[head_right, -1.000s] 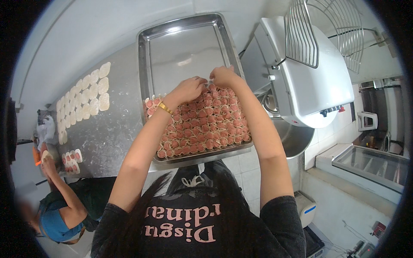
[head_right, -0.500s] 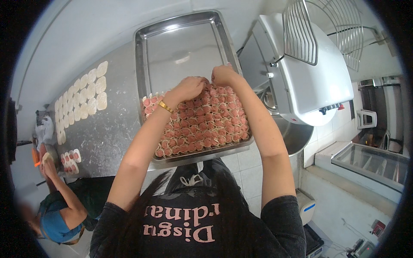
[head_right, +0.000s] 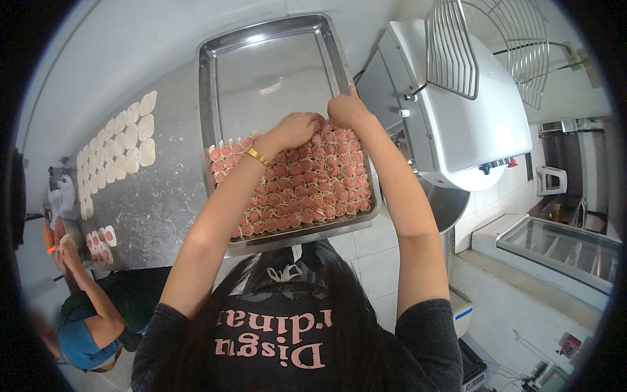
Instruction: The person places small portions of pink filling onto circular dough wrappers and folds them into dumplings, then arranges the finished dumplings on a metal tray. Another person works alongside, performing similar actions.
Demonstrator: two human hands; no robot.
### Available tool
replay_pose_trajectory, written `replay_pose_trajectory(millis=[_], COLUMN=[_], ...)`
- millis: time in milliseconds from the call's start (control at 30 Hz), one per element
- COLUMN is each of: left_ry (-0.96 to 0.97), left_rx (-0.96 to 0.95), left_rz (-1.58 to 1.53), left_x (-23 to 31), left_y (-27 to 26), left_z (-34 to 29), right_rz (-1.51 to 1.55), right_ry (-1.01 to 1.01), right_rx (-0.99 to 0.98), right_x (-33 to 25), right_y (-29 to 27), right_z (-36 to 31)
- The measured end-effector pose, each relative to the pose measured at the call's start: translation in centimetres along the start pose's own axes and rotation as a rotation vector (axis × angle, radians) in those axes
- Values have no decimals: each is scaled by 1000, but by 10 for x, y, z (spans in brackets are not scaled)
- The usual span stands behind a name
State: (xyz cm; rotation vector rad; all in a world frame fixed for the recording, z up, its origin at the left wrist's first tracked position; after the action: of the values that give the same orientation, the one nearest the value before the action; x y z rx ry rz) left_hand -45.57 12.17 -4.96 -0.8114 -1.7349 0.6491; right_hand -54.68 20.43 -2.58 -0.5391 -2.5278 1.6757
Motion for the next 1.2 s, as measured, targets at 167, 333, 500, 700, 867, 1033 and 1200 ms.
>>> replay_pose_trajectory(millis=[167,333,500,700,867,1033,1200], left_ry=[-24,-6,71,-36,-44,-49,-84], left_rx=[51,64,145,28,15,75,-22], left_rz=[-17,-35,-104,-72,-56,-72,-10], left_x=[-1,-1,9,15,20,17,17], left_y=[-5,-3,7,11,7,4,4], left_z=[-6,-2,9,14,8,3,6], right_rz=[85,107,-7,-104,-189,-305,-336], right_ry=[-20,6,-13,-89,-142,-155,-134], right_rx=[18,23,-112,-120,-70,-44,-17], right_x=[-4,2,11,11,8,-2,-8], right_y=[3,-1,-7,-8,-6,-9,-12], right_z=[3,0,-6,-14,-17,-18,-23])
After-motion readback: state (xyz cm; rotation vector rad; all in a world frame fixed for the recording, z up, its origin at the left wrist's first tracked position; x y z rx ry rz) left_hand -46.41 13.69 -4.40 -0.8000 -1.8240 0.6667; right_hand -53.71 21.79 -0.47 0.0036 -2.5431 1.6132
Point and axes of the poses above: each hand's wrist, its own z-axis towards the middle knuckle, its own y-axis out of the palm, x = y × z, the point moved 5 cm from there along z, towards the middle knuckle, and after that the axes turned 11 degrees about -y, right-handed, at the moved point
